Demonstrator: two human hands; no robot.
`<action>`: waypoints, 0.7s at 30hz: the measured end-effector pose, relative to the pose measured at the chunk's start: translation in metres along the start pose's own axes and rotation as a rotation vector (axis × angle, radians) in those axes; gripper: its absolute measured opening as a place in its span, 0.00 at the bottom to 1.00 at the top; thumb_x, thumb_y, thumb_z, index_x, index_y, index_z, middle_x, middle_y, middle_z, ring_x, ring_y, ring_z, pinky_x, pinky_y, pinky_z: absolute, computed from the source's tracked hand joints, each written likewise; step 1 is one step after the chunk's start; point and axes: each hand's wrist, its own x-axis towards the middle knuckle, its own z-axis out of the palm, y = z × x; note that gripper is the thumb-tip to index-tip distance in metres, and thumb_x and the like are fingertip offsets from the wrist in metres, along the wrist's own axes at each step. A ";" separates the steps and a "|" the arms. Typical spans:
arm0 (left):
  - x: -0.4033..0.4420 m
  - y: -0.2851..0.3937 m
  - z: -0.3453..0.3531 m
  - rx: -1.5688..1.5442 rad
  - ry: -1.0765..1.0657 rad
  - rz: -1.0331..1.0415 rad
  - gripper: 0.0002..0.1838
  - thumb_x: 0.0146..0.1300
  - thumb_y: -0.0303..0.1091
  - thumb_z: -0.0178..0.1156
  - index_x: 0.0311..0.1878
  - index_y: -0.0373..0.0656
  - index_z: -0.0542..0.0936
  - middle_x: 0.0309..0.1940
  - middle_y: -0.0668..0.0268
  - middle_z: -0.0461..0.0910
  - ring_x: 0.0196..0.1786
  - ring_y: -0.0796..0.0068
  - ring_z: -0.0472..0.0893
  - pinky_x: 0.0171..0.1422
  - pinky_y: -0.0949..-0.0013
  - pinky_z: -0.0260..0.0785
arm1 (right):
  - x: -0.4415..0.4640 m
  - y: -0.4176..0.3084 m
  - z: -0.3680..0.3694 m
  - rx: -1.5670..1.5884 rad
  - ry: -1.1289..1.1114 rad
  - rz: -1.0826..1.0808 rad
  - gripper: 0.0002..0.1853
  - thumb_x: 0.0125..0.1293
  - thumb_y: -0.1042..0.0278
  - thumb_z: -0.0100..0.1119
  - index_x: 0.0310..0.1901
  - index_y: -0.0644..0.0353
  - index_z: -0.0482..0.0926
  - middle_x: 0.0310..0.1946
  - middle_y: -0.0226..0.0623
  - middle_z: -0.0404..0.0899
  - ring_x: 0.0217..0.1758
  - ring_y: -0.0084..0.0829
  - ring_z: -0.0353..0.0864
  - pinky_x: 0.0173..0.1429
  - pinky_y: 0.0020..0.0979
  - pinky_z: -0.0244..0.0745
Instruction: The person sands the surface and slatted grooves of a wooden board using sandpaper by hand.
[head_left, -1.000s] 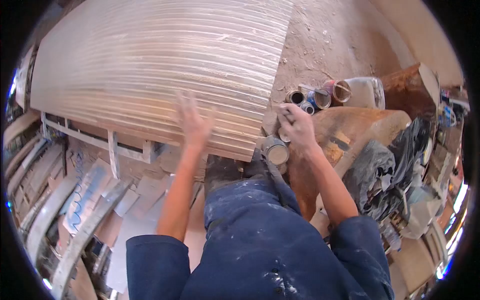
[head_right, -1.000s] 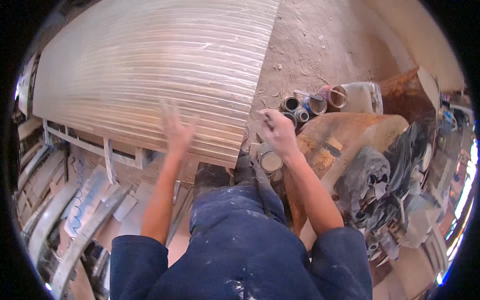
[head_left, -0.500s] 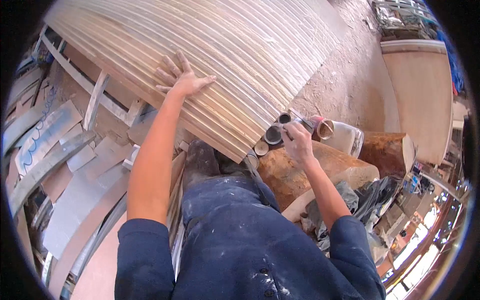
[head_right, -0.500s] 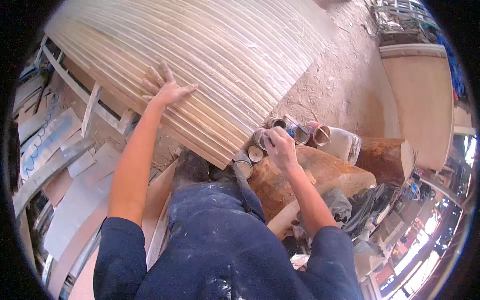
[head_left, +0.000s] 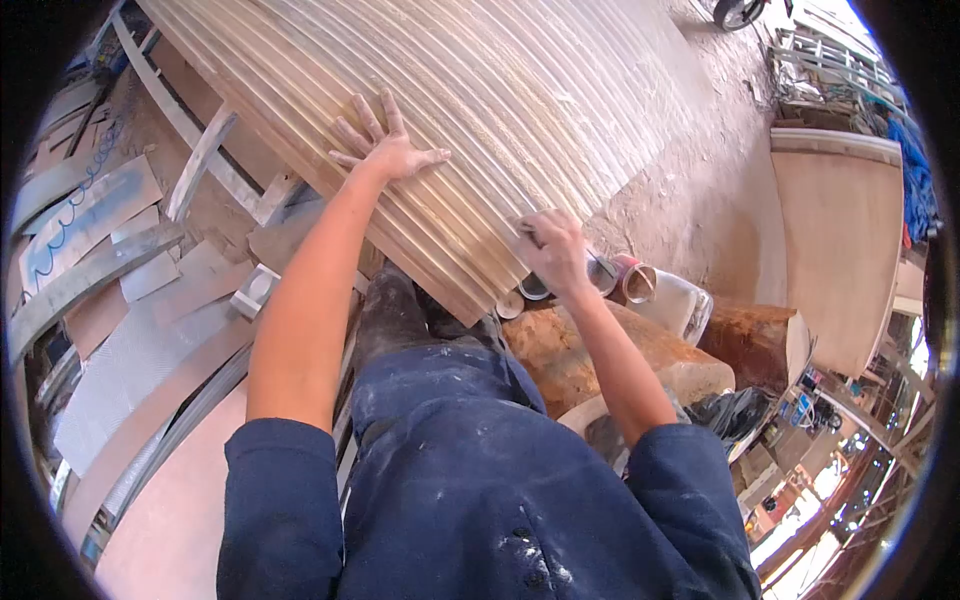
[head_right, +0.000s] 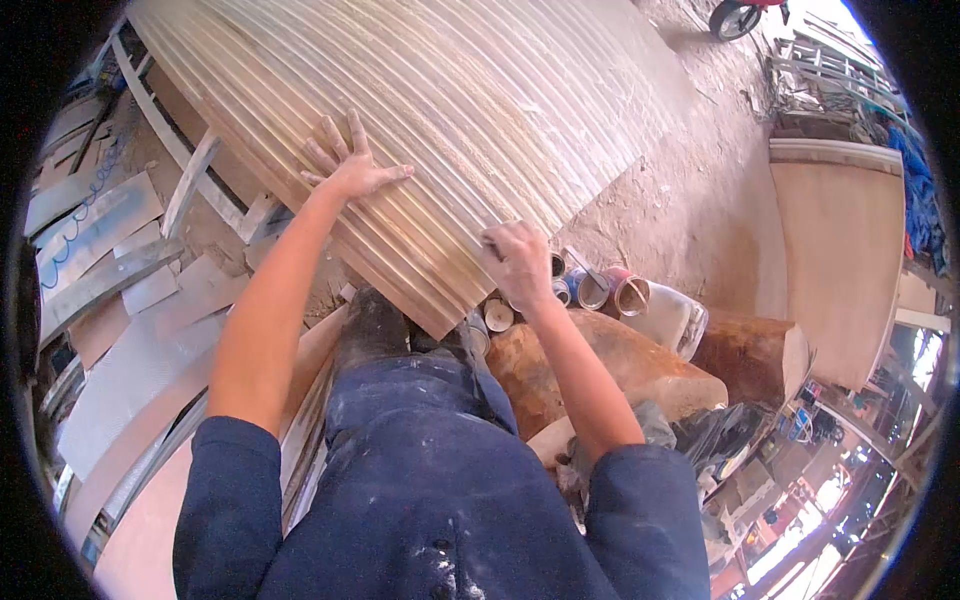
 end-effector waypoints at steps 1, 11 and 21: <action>-0.003 0.000 0.003 -0.003 0.003 0.001 0.80 0.46 0.83 0.67 0.82 0.61 0.17 0.81 0.49 0.07 0.80 0.31 0.10 0.73 0.12 0.16 | -0.008 0.000 -0.002 -0.003 0.001 -0.004 0.06 0.60 0.68 0.70 0.37 0.58 0.87 0.32 0.38 0.85 0.40 0.43 0.83 0.49 0.44 0.76; -0.002 0.003 0.000 0.001 0.016 0.011 0.81 0.47 0.82 0.67 0.82 0.59 0.18 0.81 0.48 0.08 0.80 0.29 0.12 0.73 0.13 0.16 | -0.011 0.002 0.007 -0.141 -0.057 0.004 0.08 0.57 0.66 0.73 0.38 0.55 0.86 0.32 0.35 0.83 0.41 0.43 0.80 0.51 0.44 0.72; -0.006 0.003 -0.002 0.000 -0.003 -0.002 0.81 0.48 0.81 0.68 0.81 0.59 0.16 0.80 0.47 0.05 0.79 0.28 0.10 0.74 0.14 0.15 | 0.003 -0.002 0.022 -0.068 0.035 -0.030 0.10 0.55 0.67 0.73 0.40 0.55 0.86 0.35 0.35 0.84 0.47 0.41 0.82 0.58 0.45 0.72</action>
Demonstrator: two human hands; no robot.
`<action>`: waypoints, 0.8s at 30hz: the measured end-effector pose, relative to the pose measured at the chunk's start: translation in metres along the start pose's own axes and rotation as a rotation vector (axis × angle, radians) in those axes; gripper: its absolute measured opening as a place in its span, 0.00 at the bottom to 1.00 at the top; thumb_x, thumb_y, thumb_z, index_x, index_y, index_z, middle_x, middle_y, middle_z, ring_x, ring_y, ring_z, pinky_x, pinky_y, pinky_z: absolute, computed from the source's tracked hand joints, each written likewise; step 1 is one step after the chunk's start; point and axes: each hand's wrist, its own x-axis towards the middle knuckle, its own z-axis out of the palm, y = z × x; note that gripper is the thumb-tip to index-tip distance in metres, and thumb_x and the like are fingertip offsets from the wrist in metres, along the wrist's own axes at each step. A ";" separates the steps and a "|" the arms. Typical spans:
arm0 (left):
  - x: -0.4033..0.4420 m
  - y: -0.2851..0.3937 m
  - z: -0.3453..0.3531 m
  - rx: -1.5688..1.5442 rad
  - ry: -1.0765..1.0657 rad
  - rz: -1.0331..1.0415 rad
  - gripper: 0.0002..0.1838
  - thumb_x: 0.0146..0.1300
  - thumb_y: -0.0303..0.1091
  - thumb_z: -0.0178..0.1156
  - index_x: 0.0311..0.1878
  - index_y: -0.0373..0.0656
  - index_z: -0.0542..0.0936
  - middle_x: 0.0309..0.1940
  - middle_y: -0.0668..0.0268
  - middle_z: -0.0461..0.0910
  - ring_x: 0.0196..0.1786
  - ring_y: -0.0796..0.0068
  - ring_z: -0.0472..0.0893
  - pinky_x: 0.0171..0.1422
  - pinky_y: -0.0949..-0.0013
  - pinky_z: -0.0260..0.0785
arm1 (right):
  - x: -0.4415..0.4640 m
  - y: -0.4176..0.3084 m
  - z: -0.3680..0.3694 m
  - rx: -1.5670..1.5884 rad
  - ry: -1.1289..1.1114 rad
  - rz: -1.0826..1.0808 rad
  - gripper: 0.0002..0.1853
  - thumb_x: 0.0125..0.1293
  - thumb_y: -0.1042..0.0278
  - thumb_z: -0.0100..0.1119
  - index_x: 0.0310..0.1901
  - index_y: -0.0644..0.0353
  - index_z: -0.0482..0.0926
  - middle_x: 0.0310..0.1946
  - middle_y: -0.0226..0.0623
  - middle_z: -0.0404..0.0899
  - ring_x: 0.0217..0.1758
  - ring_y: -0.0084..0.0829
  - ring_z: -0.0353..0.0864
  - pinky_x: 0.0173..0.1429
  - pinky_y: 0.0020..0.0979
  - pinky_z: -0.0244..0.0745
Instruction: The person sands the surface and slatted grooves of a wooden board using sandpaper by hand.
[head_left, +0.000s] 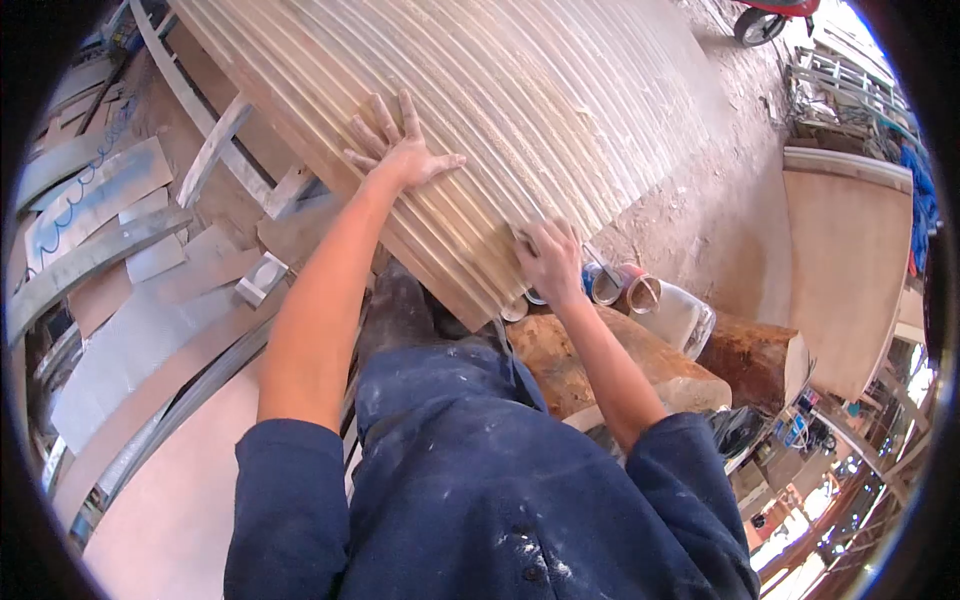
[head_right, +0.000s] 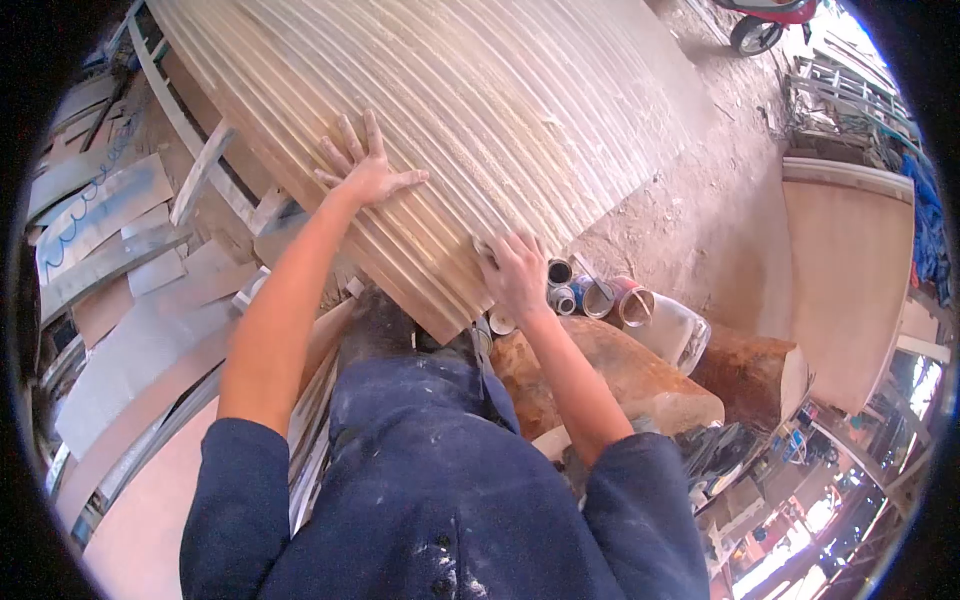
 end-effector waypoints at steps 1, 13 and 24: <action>0.001 0.002 -0.002 -0.003 0.006 0.005 0.81 0.48 0.81 0.68 0.81 0.59 0.16 0.80 0.47 0.05 0.79 0.28 0.10 0.74 0.14 0.15 | -0.023 0.008 -0.011 -0.027 -0.040 0.043 0.10 0.56 0.67 0.73 0.40 0.54 0.86 0.35 0.35 0.84 0.47 0.40 0.82 0.58 0.45 0.72; 0.002 -0.002 0.001 0.016 0.001 0.014 0.81 0.48 0.82 0.67 0.83 0.57 0.18 0.81 0.46 0.07 0.78 0.26 0.10 0.72 0.11 0.17 | 0.037 -0.013 0.018 0.008 0.013 -0.034 0.07 0.57 0.68 0.70 0.38 0.56 0.86 0.30 0.39 0.82 0.41 0.44 0.80 0.51 0.45 0.72; 0.002 0.005 -0.004 0.070 -0.053 -0.023 0.80 0.48 0.82 0.66 0.83 0.58 0.19 0.81 0.46 0.09 0.79 0.26 0.12 0.72 0.10 0.20 | -0.150 0.032 -0.087 0.529 -0.152 0.949 0.10 0.73 0.73 0.60 0.51 0.68 0.83 0.49 0.44 0.89 0.53 0.31 0.87 0.54 0.32 0.82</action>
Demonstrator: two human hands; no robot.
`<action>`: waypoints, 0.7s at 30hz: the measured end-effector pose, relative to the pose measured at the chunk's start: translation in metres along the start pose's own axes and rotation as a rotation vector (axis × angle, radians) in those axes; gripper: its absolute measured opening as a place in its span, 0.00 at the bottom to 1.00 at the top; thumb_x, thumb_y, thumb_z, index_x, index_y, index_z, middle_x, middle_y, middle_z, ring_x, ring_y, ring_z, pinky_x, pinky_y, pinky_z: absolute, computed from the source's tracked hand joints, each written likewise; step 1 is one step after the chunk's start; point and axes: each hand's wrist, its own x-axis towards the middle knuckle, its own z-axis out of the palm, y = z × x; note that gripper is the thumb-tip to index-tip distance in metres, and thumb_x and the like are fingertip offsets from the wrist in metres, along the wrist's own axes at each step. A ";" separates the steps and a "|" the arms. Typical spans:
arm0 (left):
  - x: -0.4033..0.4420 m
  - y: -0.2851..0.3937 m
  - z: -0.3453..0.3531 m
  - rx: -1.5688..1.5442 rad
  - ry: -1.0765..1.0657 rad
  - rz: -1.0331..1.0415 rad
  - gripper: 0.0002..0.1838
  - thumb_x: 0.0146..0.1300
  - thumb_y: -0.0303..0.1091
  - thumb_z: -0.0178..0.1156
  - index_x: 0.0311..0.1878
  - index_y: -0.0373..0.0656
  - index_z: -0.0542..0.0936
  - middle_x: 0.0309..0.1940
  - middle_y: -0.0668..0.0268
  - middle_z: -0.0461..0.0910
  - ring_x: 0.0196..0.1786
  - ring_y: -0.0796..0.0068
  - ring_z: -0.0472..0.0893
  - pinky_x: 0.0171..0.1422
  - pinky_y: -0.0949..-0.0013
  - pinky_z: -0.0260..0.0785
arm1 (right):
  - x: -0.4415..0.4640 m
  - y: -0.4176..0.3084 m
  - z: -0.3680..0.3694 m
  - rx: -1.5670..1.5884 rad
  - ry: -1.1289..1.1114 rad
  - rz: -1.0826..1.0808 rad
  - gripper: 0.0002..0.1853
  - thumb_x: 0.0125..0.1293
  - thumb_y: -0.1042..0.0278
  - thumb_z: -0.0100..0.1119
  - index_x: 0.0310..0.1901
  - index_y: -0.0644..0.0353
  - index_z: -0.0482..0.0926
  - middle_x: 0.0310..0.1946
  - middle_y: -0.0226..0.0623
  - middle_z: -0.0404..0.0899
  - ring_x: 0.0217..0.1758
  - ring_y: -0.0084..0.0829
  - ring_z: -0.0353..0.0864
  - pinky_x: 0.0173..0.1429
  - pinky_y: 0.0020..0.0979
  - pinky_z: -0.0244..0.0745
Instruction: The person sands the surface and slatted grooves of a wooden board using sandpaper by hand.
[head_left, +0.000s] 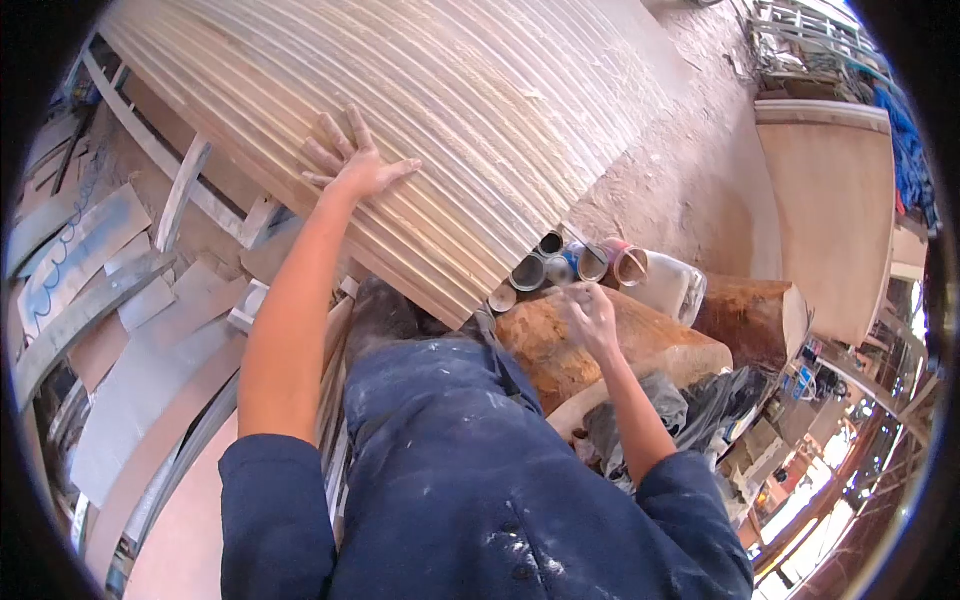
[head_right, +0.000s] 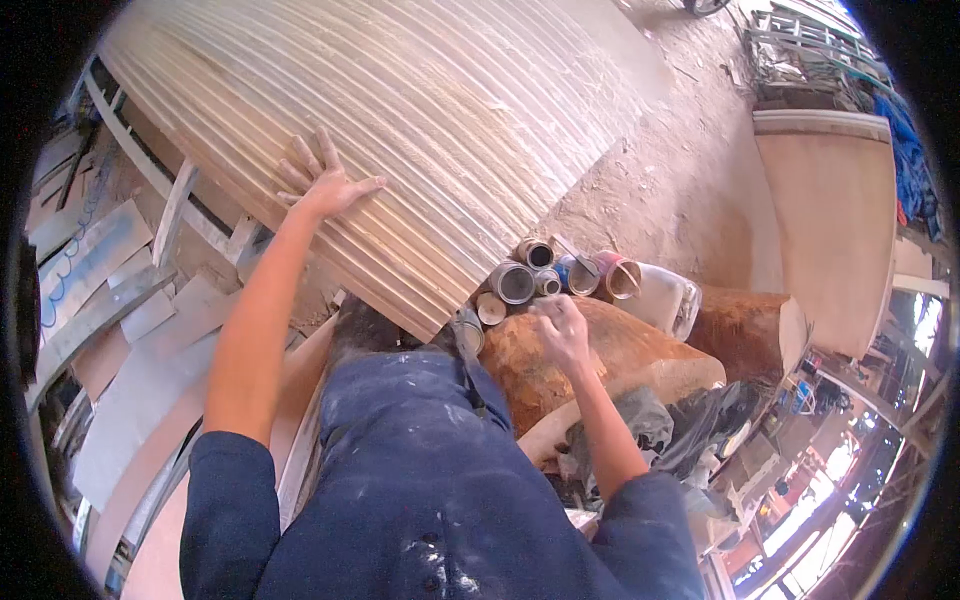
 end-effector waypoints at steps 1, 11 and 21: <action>0.000 -0.001 0.000 -0.004 0.007 -0.010 0.80 0.48 0.82 0.67 0.83 0.58 0.19 0.81 0.47 0.09 0.79 0.26 0.12 0.72 0.11 0.20 | 0.009 -0.005 0.006 0.113 -0.041 -0.038 0.12 0.76 0.72 0.58 0.54 0.70 0.81 0.49 0.45 0.89 0.52 0.29 0.87 0.53 0.31 0.82; -0.001 -0.003 0.000 -0.046 0.026 -0.016 0.81 0.47 0.81 0.69 0.82 0.60 0.17 0.82 0.47 0.09 0.80 0.28 0.12 0.72 0.12 0.18 | 0.049 -0.061 0.028 -0.298 0.074 -0.511 0.13 0.73 0.70 0.64 0.55 0.65 0.80 0.40 0.49 0.89 0.35 0.36 0.88 0.44 0.34 0.81; -0.002 -0.004 -0.002 -0.043 0.015 -0.008 0.81 0.47 0.81 0.69 0.82 0.59 0.18 0.82 0.47 0.09 0.80 0.28 0.13 0.72 0.12 0.18 | 0.099 -0.124 0.091 -0.342 0.091 -0.818 0.09 0.67 0.71 0.66 0.47 0.61 0.81 0.38 0.48 0.81 0.41 0.52 0.83 0.44 0.45 0.78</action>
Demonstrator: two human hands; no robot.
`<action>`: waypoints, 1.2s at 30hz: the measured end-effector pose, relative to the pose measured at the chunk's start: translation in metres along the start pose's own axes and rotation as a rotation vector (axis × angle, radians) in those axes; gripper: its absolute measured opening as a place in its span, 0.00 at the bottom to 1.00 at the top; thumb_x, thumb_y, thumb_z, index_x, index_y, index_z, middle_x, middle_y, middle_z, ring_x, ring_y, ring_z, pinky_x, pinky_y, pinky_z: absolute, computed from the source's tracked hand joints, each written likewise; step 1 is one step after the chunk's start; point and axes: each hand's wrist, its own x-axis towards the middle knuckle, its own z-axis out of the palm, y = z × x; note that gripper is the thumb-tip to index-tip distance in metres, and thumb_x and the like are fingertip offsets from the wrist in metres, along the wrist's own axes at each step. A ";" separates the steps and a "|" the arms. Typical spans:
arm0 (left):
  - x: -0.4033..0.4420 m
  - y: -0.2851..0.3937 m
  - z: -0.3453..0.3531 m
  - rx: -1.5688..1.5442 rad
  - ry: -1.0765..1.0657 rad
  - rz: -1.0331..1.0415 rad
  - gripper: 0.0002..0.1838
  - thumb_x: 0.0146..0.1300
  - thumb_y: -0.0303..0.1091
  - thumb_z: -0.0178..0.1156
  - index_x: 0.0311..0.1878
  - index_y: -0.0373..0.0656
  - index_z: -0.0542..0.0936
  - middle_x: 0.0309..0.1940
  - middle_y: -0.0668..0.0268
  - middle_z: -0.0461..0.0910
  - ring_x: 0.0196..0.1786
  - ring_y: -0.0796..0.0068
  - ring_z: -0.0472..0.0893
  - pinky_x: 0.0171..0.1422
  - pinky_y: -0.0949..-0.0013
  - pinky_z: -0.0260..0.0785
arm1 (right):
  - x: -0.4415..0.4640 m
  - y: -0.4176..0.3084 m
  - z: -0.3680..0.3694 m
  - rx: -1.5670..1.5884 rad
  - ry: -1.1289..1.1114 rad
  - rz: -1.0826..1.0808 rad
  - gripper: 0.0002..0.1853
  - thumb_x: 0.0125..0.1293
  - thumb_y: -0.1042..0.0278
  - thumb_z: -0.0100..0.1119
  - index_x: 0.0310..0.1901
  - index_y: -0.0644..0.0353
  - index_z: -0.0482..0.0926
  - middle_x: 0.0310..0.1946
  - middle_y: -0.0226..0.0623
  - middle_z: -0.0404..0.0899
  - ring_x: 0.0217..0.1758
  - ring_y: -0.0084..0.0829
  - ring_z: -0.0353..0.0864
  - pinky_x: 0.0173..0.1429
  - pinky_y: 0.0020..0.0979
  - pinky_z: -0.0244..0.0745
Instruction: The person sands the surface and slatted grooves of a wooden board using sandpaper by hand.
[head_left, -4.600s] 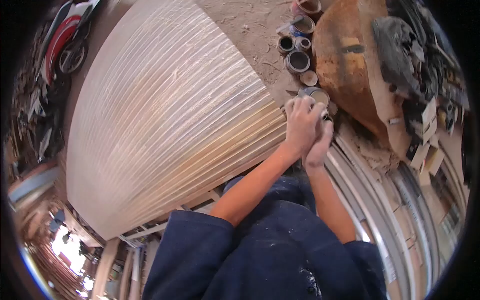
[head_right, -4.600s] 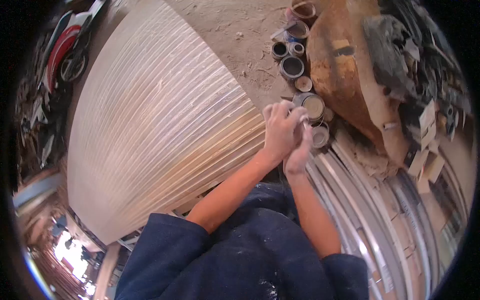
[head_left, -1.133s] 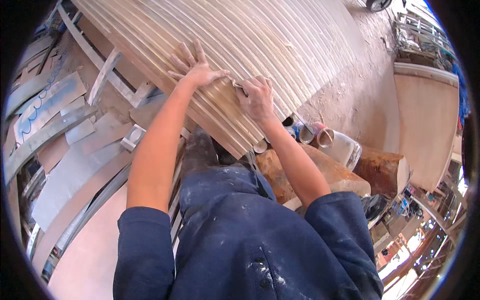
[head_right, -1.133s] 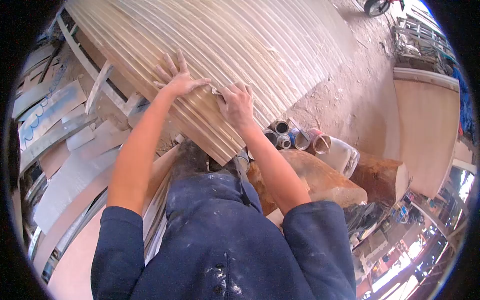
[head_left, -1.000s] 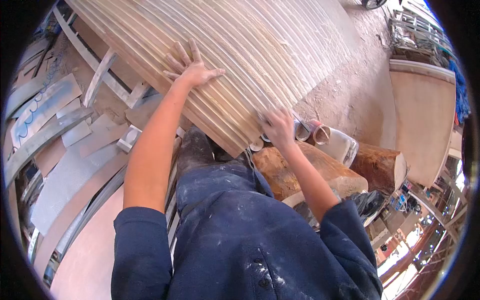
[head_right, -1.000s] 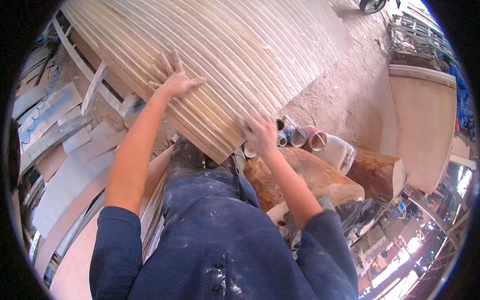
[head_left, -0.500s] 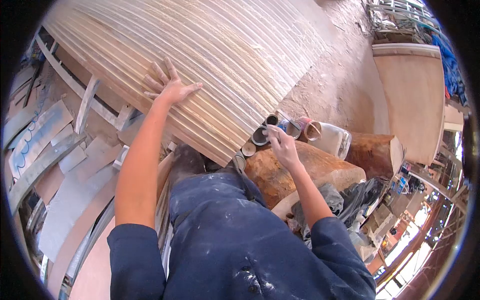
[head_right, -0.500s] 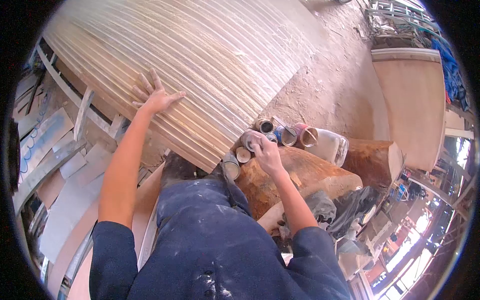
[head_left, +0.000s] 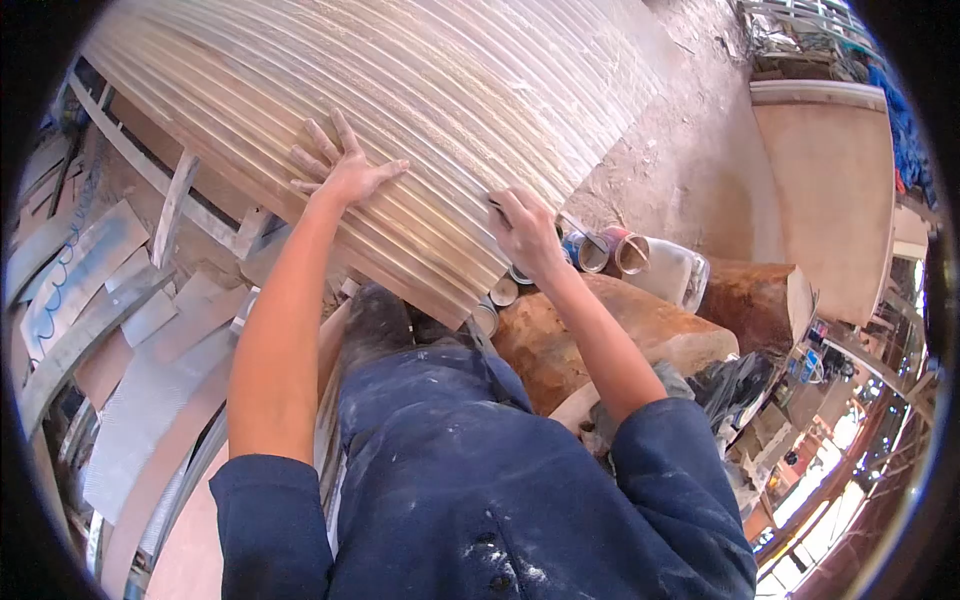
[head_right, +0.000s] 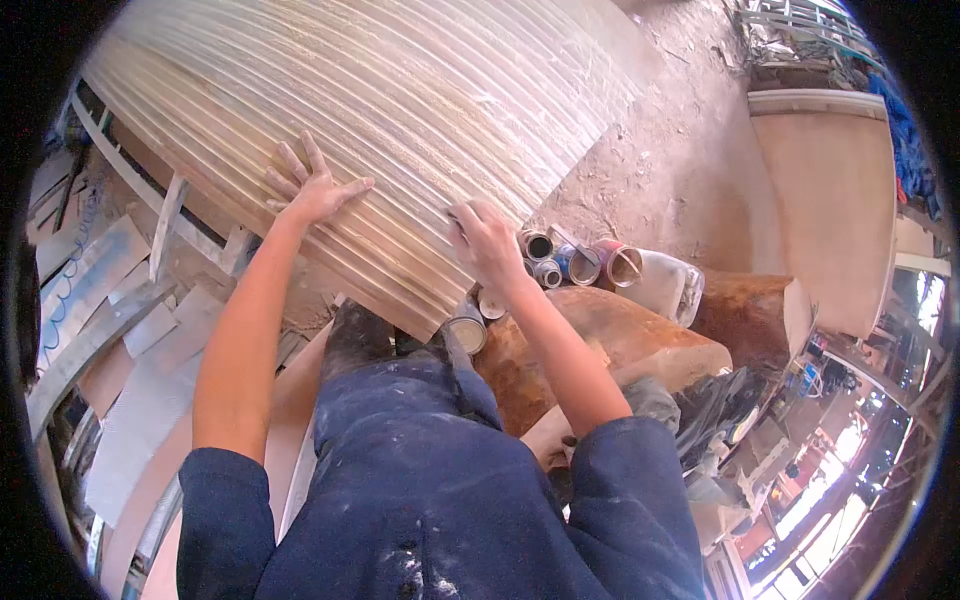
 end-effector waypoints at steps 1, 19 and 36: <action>-0.001 0.000 0.001 -0.015 0.001 0.005 0.81 0.47 0.82 0.68 0.82 0.59 0.18 0.82 0.47 0.09 0.80 0.28 0.13 0.72 0.12 0.18 | 0.004 0.002 0.005 -0.004 -0.051 0.012 0.09 0.66 0.72 0.66 0.47 0.62 0.81 0.39 0.49 0.80 0.43 0.53 0.82 0.45 0.46 0.78; 0.005 -0.005 0.010 -0.016 0.053 0.030 0.82 0.45 0.84 0.68 0.82 0.58 0.18 0.82 0.44 0.10 0.80 0.26 0.13 0.73 0.11 0.20 | -0.058 0.013 -0.035 -0.219 -0.104 -0.052 0.10 0.56 0.70 0.70 0.40 0.58 0.86 0.38 0.39 0.84 0.41 0.43 0.83 0.47 0.41 0.80; 0.001 0.000 0.002 -0.022 0.012 0.009 0.83 0.43 0.83 0.69 0.82 0.60 0.18 0.81 0.44 0.10 0.80 0.24 0.15 0.73 0.13 0.18 | -0.075 0.014 -0.047 -0.288 0.086 0.089 0.11 0.54 0.73 0.69 0.41 0.56 0.86 0.37 0.37 0.85 0.43 0.42 0.83 0.48 0.39 0.80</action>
